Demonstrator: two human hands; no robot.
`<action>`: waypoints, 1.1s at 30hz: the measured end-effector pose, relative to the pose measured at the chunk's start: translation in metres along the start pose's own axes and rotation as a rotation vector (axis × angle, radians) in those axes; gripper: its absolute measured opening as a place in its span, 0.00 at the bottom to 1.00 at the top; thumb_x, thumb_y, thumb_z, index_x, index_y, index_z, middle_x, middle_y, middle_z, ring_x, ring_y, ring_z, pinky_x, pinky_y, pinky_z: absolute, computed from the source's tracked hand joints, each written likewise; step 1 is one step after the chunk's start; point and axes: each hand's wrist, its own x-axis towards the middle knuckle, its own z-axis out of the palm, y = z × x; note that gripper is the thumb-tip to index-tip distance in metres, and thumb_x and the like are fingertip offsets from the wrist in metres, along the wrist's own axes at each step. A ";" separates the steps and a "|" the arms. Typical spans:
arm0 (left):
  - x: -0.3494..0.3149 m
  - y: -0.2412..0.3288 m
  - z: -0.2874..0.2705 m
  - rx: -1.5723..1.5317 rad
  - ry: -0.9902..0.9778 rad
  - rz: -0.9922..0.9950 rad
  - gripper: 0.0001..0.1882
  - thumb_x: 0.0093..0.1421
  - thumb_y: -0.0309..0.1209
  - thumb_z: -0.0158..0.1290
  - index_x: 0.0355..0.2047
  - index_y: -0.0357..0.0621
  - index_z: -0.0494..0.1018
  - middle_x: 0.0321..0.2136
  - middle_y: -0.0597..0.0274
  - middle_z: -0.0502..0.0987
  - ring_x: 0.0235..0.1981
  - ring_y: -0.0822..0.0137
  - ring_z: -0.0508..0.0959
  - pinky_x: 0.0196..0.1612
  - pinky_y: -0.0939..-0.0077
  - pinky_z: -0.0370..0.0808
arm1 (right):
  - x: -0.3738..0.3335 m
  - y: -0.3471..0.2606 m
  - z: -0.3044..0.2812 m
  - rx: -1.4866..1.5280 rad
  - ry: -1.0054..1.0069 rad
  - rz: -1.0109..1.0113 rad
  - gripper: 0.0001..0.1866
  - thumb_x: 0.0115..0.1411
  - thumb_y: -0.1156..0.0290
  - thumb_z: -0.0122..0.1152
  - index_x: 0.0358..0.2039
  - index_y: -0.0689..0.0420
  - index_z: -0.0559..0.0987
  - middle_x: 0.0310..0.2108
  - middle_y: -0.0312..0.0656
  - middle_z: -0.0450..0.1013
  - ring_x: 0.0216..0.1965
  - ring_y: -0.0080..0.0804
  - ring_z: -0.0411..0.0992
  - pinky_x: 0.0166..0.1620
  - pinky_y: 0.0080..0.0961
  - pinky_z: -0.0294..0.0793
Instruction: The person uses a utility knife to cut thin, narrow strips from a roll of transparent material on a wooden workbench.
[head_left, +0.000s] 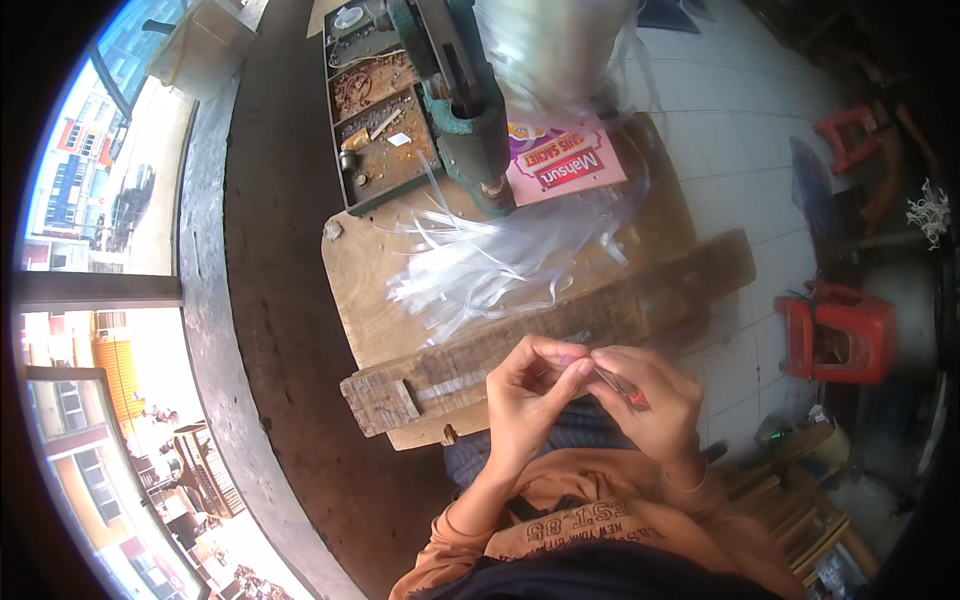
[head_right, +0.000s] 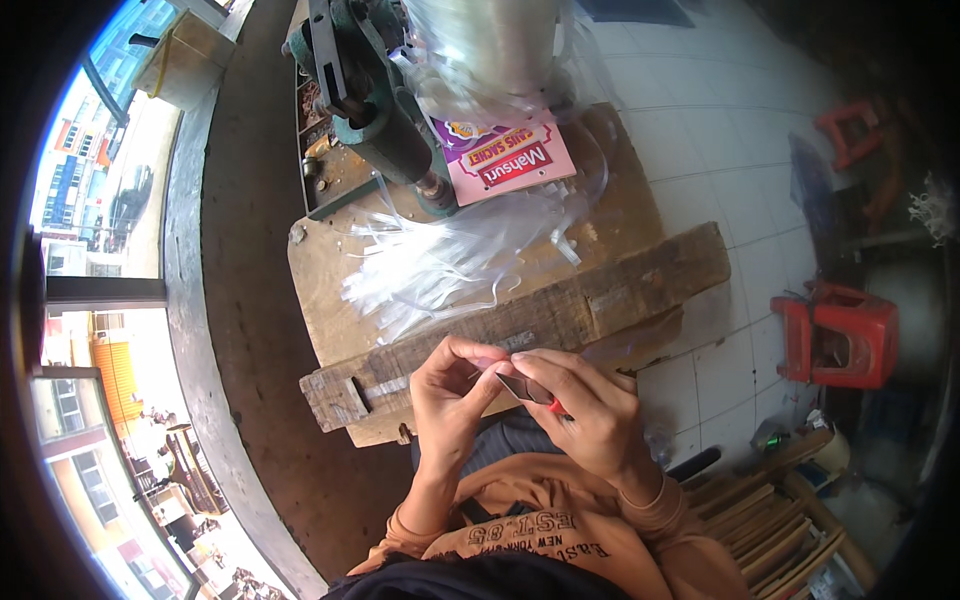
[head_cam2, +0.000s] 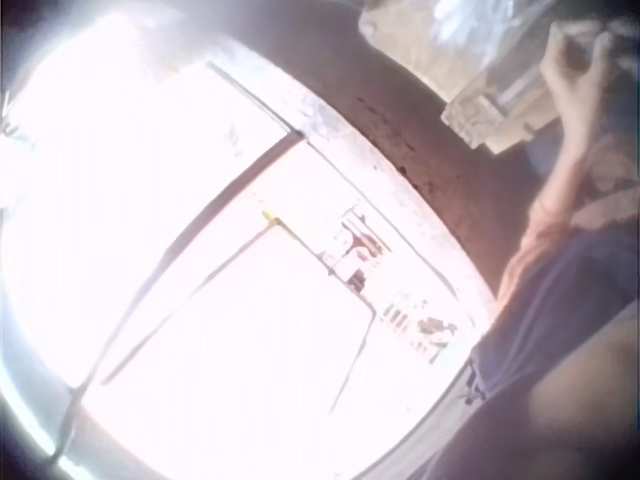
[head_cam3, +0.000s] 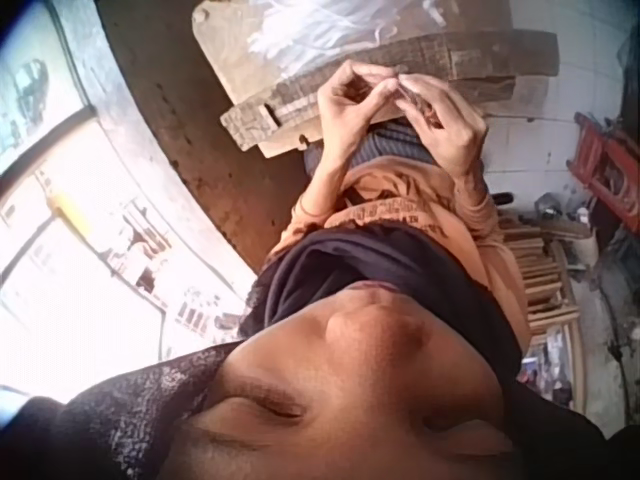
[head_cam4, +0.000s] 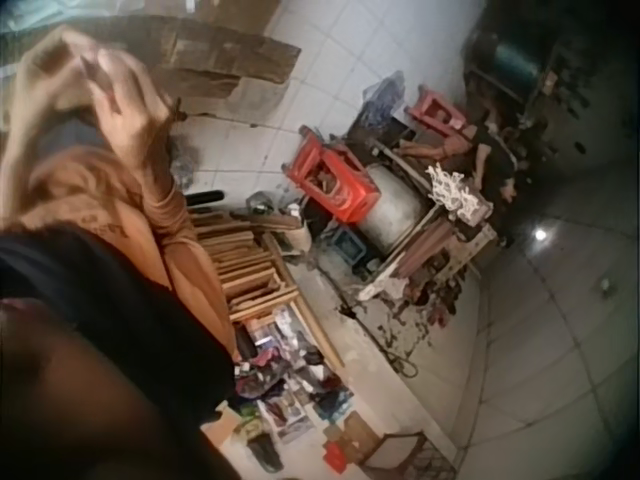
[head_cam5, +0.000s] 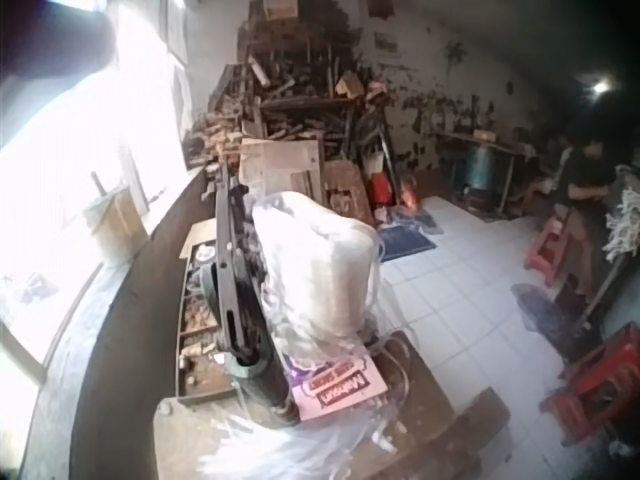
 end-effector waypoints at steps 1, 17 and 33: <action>0.001 -0.001 0.000 0.001 -0.004 0.016 0.08 0.56 0.20 0.56 0.36 0.33 0.71 0.30 0.61 0.76 0.32 0.76 0.76 0.36 0.84 0.77 | 0.000 0.000 0.002 -0.019 0.022 -0.011 0.19 0.42 0.83 0.66 0.38 0.61 0.77 0.35 0.44 0.76 0.33 0.37 0.77 0.33 0.27 0.77; 0.016 -0.011 -0.006 -0.424 0.021 -0.307 0.07 0.61 0.28 0.52 0.38 0.38 0.71 0.31 0.66 0.75 0.32 0.78 0.76 0.38 0.87 0.74 | 0.014 0.007 0.006 -0.015 0.014 0.036 0.17 0.44 0.85 0.62 0.37 0.62 0.78 0.30 0.45 0.75 0.29 0.39 0.76 0.30 0.27 0.75; 0.015 0.053 -0.118 1.688 0.631 0.813 0.07 0.53 0.22 0.56 0.34 0.42 0.75 0.28 0.65 0.78 0.30 0.64 0.75 0.44 0.72 0.69 | 0.019 0.046 0.004 -0.530 0.101 0.080 0.15 0.49 0.83 0.57 0.39 0.61 0.73 0.30 0.42 0.70 0.28 0.39 0.74 0.29 0.30 0.73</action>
